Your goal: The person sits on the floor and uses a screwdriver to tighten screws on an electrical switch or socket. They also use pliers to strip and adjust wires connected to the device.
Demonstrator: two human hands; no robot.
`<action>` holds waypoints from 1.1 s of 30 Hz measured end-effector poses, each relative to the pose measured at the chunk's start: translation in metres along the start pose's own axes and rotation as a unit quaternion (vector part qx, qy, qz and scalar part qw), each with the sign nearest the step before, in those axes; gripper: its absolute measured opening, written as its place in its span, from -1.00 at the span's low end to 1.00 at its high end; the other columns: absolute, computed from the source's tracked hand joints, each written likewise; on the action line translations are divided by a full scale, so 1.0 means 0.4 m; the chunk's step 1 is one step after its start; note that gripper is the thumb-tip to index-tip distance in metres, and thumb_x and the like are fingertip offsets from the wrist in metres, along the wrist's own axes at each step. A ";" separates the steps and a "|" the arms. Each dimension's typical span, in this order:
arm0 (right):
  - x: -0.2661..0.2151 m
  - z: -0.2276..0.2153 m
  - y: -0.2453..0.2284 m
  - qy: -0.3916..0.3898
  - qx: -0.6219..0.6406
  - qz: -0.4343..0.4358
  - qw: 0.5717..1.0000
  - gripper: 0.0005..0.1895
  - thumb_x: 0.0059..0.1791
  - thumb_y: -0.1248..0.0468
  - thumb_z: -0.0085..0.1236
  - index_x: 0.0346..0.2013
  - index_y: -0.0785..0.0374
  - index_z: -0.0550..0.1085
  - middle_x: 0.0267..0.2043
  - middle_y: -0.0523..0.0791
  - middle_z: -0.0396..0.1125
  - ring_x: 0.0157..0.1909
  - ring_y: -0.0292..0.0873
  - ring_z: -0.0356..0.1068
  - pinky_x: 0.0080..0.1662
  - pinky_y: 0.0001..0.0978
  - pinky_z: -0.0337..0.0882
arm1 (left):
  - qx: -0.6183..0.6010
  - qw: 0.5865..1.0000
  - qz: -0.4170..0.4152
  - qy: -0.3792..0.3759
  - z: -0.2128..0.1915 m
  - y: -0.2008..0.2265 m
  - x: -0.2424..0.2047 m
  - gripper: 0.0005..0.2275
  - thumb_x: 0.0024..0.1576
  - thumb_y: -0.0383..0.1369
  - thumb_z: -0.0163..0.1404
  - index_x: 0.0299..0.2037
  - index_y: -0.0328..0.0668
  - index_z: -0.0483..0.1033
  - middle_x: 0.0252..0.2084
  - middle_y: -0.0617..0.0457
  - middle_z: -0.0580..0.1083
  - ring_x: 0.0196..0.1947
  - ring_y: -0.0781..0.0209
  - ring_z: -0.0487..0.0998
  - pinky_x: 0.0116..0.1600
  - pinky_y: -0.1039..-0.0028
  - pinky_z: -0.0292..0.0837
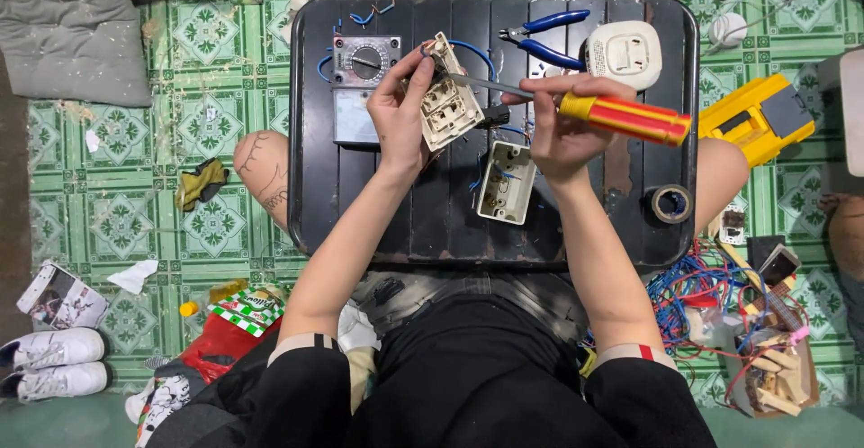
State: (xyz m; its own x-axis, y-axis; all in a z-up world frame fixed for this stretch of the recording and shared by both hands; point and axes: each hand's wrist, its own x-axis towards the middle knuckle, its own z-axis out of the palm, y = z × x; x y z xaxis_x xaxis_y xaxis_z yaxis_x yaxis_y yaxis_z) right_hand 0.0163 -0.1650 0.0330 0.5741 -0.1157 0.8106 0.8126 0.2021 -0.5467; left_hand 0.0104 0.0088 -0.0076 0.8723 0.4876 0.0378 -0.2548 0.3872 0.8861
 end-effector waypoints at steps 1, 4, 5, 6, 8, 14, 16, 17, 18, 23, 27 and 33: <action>-0.004 0.000 0.008 -0.002 0.001 0.000 1.000 -0.69 0.11 0.55 0.01 -0.03 0.23 0.12 -0.27 0.12 0.35 -0.26 0.08 0.50 -0.28 -0.10 0.69 | -0.001 1.000 0.001 0.002 0.002 0.003 0.000 -0.77 0.12 -0.40 0.24 -0.04 -0.28 0.65 0.02 -0.10 0.61 0.11 0.13 0.59 0.23 0.39 0.55; -0.011 0.005 0.017 -0.004 0.018 -0.052 0.998 -0.69 0.08 0.58 0.01 -0.06 0.26 0.14 -0.25 0.12 0.35 -0.22 0.06 0.53 -0.26 -0.17 0.69 | -0.009 0.999 -0.048 0.021 0.006 0.010 0.001 -0.75 0.10 -0.35 0.24 -0.07 -0.29 0.66 -0.07 -0.06 0.63 -0.02 0.17 0.62 0.08 0.41 0.59; -0.010 0.009 0.010 -0.017 0.014 -0.060 0.998 -0.70 0.07 0.58 -0.01 -0.07 0.27 0.13 -0.26 0.15 0.35 -0.23 0.08 0.52 -0.26 -0.14 0.68 | -0.019 0.998 -0.053 0.023 0.006 0.011 0.001 -0.76 0.10 -0.36 0.24 -0.07 -0.29 0.66 -0.07 -0.06 0.63 -0.01 0.17 0.62 0.10 0.41 0.58; -0.008 0.013 0.004 -0.031 0.010 -0.069 0.997 -0.71 0.06 0.59 -0.02 -0.08 0.29 0.12 -0.27 0.18 0.35 -0.24 0.09 0.51 -0.26 -0.11 0.68 | -0.030 0.998 -0.058 0.024 0.007 0.011 0.002 -0.77 0.10 -0.37 0.24 -0.07 -0.29 0.66 -0.06 -0.06 0.63 -0.01 0.17 0.61 0.11 0.41 0.57; -0.014 0.018 0.003 -0.018 -0.013 -0.082 0.996 -0.71 0.06 0.56 0.01 -0.11 0.26 0.12 -0.30 0.17 0.38 -0.29 0.10 0.52 -0.27 -0.15 0.64 | -0.039 0.997 -0.064 0.030 0.006 0.010 0.004 -0.76 0.09 -0.38 0.24 -0.07 -0.30 0.66 -0.09 -0.06 0.63 -0.04 0.16 0.63 0.06 0.40 0.60; -0.023 0.019 0.007 -0.004 -0.048 -0.101 0.994 -0.70 0.05 0.54 0.05 -0.12 0.25 0.13 -0.35 0.16 0.41 -0.30 0.10 0.53 -0.25 -0.19 0.59 | -0.029 0.998 -0.043 0.020 0.007 0.011 0.004 -0.78 0.11 -0.39 0.23 -0.06 -0.27 0.66 -0.06 -0.05 0.64 -0.01 0.20 0.62 0.12 0.44 0.58; -0.025 0.016 0.013 -0.009 -0.052 -0.101 0.993 -0.72 0.06 0.52 0.04 -0.13 0.24 0.13 -0.35 0.16 0.41 -0.31 0.11 0.53 -0.23 -0.20 0.58 | -0.018 0.999 -0.044 0.023 0.008 0.010 0.004 -0.77 0.10 -0.37 0.24 -0.06 -0.25 0.66 -0.08 -0.02 0.64 -0.02 0.23 0.62 0.11 0.48 0.57; -0.030 0.011 0.018 -0.017 -0.056 -0.102 0.993 -0.70 0.06 0.52 0.06 -0.12 0.24 0.13 -0.35 0.16 0.41 -0.29 0.11 0.54 -0.22 -0.19 0.59 | -0.037 0.998 -0.050 0.026 0.008 0.006 0.005 -0.77 0.10 -0.39 0.24 -0.06 -0.27 0.66 -0.09 -0.05 0.64 -0.05 0.20 0.63 0.07 0.44 0.60; -0.034 0.006 0.023 -0.025 -0.059 -0.103 0.993 -0.68 0.05 0.51 0.08 -0.11 0.24 0.12 -0.34 0.16 0.41 -0.27 0.10 0.55 -0.21 -0.19 0.59 | -0.055 0.997 -0.055 0.029 0.008 0.003 0.007 -0.78 0.09 -0.41 0.24 -0.07 -0.29 0.66 -0.11 -0.08 0.64 -0.08 0.18 0.64 0.04 0.41 0.63; -0.038 0.003 0.023 -0.060 -0.034 -0.114 0.991 -0.68 0.07 0.52 0.05 -0.10 0.21 0.10 -0.27 0.17 0.40 -0.24 0.10 0.53 -0.18 -0.18 0.59 | 0.008 0.999 -0.027 0.036 0.008 0.011 0.006 -0.76 0.08 -0.35 0.25 -0.09 -0.27 0.67 -0.02 -0.08 0.62 0.04 0.16 0.60 0.16 0.43 0.56; -0.046 0.003 0.014 -0.091 -0.050 -0.114 0.988 -0.71 0.11 0.45 0.05 -0.12 0.20 0.10 -0.25 0.20 0.42 -0.25 0.12 0.54 -0.18 -0.13 0.60 | -0.004 0.998 -0.040 0.044 0.012 0.020 0.004 -0.75 0.07 -0.33 0.26 -0.09 -0.27 0.67 0.00 -0.08 0.61 0.06 0.14 0.60 0.15 0.41 0.56; -0.045 0.015 0.012 -0.091 -0.028 -0.117 0.989 -0.69 0.10 0.52 0.00 -0.08 0.23 0.08 -0.20 0.22 0.38 -0.18 0.15 0.53 -0.20 -0.07 0.66 | -0.010 0.998 -0.037 0.047 0.013 0.021 0.004 -0.75 0.08 -0.35 0.25 -0.07 -0.27 0.66 -0.01 -0.07 0.61 0.04 0.15 0.60 0.15 0.42 0.57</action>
State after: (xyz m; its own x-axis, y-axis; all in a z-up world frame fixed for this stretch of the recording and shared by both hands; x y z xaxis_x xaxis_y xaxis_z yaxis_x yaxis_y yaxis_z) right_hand 0.0093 -0.1561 0.0169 0.3468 0.0258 0.9376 0.9279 0.1366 -0.3470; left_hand 0.0117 0.0090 0.0024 0.8461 0.5281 -0.0718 -0.2000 0.4395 0.8757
